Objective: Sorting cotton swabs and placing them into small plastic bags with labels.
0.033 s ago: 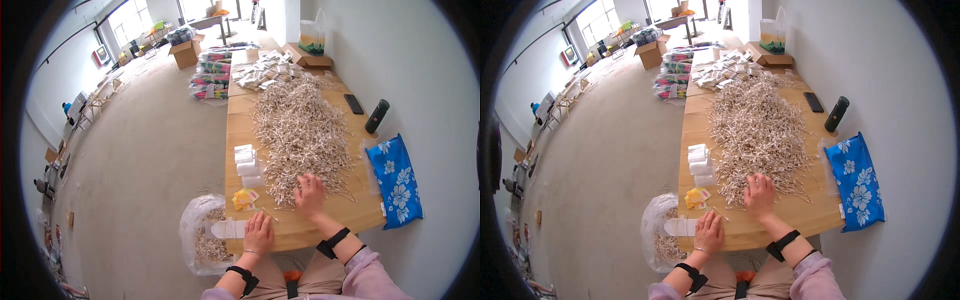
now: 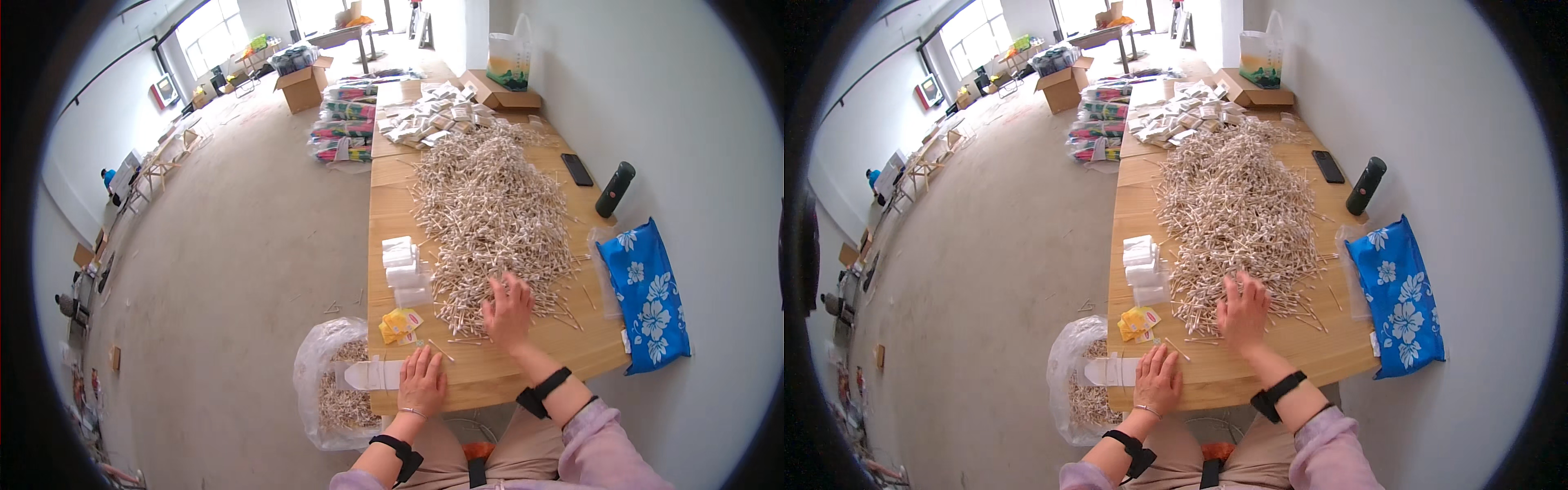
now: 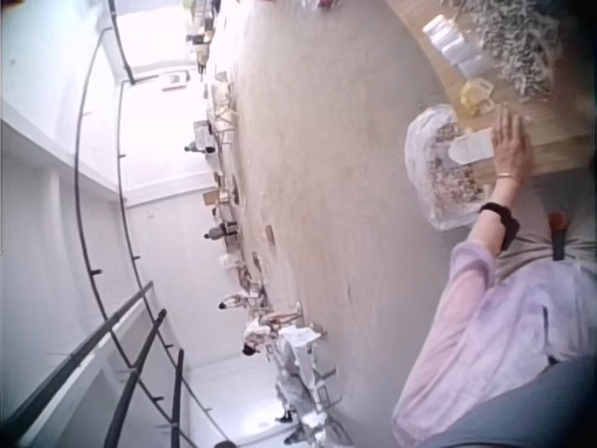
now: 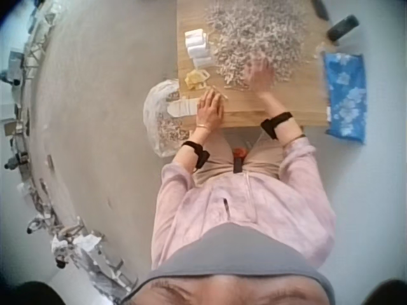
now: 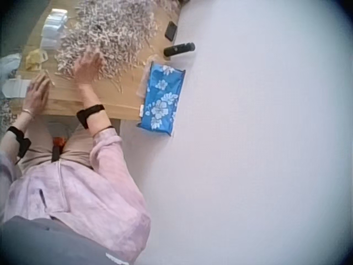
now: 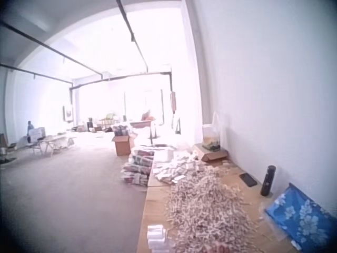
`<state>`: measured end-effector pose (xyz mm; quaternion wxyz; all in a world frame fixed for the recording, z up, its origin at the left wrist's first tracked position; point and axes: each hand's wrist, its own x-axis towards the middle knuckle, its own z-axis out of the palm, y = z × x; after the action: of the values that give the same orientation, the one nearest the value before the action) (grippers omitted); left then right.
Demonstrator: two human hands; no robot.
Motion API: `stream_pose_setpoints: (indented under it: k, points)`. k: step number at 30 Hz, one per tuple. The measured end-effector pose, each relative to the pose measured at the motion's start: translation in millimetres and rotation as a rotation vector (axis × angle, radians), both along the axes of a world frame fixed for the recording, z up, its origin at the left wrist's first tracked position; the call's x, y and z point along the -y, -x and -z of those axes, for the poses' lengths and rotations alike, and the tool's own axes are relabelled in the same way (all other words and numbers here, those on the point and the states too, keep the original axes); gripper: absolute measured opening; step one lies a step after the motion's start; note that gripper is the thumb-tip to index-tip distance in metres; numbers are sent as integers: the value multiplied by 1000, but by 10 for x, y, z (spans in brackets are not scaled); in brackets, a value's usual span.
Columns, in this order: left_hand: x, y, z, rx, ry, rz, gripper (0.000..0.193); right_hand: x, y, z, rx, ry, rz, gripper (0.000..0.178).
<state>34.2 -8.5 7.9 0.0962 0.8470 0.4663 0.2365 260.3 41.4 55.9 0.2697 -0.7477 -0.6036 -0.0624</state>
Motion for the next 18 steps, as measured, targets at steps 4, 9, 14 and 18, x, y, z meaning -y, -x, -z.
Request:
stream_pose_setpoints:
  k: [4,9,14,18]
  points:
    - [31,13,-4,3,13,11,47,-359,-287,-62,43,9,289,73]
    - [30,-7,-20,-29,37,-9,46,-485,-508,-139,-192,304,271,67]
    - [12,-5,-14,-39,37,-8,47,-644,-699,133,-171,6,139,36]
    - [-15,-32,-1,-43,26,-6,47,-742,-754,40,-226,-144,102,23]
